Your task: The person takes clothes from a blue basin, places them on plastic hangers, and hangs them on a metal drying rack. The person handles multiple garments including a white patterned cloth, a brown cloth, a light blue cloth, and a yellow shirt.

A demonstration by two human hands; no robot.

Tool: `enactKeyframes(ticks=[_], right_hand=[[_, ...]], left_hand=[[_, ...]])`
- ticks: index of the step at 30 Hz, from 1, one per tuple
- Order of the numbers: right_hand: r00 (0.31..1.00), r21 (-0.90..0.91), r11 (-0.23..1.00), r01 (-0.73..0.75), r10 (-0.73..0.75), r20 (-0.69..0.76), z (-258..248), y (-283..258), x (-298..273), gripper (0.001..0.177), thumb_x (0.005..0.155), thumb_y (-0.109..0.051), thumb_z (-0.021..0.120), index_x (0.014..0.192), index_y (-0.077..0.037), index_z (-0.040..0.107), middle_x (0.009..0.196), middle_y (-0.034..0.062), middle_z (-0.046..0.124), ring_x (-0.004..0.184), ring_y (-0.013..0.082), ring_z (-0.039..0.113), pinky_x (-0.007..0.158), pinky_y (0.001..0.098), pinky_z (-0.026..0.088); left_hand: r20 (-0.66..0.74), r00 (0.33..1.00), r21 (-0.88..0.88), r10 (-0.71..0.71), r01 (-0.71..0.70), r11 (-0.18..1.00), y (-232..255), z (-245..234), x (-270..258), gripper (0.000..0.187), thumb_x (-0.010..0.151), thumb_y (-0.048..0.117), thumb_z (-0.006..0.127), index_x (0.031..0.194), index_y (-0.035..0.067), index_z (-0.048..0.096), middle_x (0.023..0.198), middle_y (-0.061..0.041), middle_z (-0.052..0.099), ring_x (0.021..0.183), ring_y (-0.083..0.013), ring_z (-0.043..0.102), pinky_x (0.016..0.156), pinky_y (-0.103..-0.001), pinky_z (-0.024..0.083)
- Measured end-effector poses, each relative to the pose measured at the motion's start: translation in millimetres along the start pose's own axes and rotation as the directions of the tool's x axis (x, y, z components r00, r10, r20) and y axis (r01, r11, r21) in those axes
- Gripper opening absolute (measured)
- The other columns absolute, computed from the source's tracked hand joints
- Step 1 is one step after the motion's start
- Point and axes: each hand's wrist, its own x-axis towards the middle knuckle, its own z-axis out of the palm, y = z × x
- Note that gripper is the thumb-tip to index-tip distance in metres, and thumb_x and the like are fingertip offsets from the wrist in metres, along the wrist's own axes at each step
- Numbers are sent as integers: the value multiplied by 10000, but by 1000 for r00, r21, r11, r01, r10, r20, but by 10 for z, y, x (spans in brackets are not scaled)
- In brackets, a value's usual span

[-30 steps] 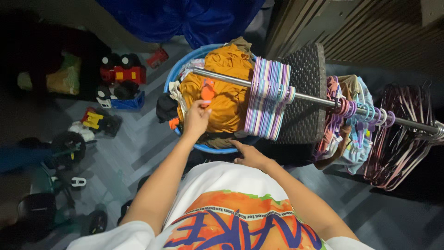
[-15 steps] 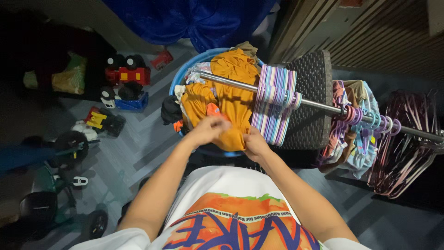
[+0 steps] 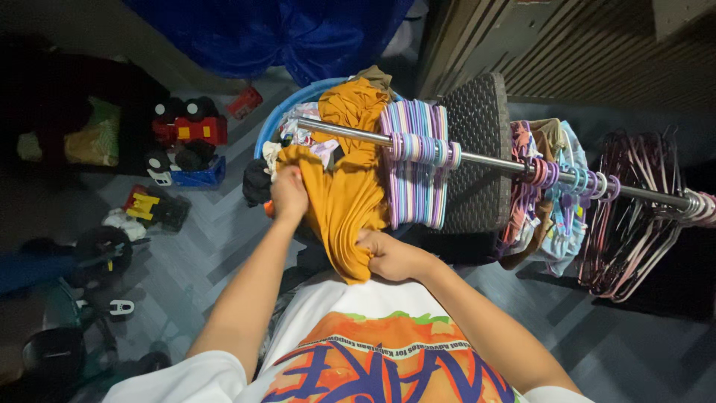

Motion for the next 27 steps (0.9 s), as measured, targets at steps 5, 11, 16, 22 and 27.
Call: enactKeyframes(ticks=[5,11,16,22,27], right_hand=[[997,158,985,70,-75,25,-1,-324,4,178,779,144,524,828,1,618,971,93,649,973,247,578,905,358,453],[991,68,991,117,-120,54,-20,-272,-10,157,815,87,525,887,-6,630,1021,85,649,1012,218,595,943,350,471],[999,-50,998,-34,33,-8,-284,-39,-115,321,872,-162,730,1143,-30,621,1036,61,635,972,163,577,867,319,500],[642,339,818,-465,575,-506,-645,512,-72,476,1010,-379,562,1400,-108,595,1072,75,665,887,207,595,727,358,459],[710,107,887,-448,426,-561,-735,862,-147,568,982,-272,644,1481,-43,498,1351,136,630,1222,216,617,1009,340,504]], left_hand=[[61,997,-160,-57,66,985,714,-390,142,938,880,423,715,1609,96,224,1564,-404,100,1405,-514,247,1122,-495,315],[816,578,118,-17,-137,984,1162,-265,-365,1143,812,562,790,1603,39,154,1625,-310,119,1519,-431,168,1218,-483,214],[747,664,63,16,-95,993,921,-394,-464,792,758,292,784,1393,-1,411,1300,-258,491,1191,-344,514,988,-394,442],[669,704,-214,237,-123,969,1040,-1278,-275,231,897,134,606,1016,-33,712,839,-117,722,774,-181,659,676,-349,514],[660,650,-620,377,189,761,1410,-2371,-278,404,770,35,544,1115,-66,727,1025,-99,772,929,-152,710,857,-290,551]])
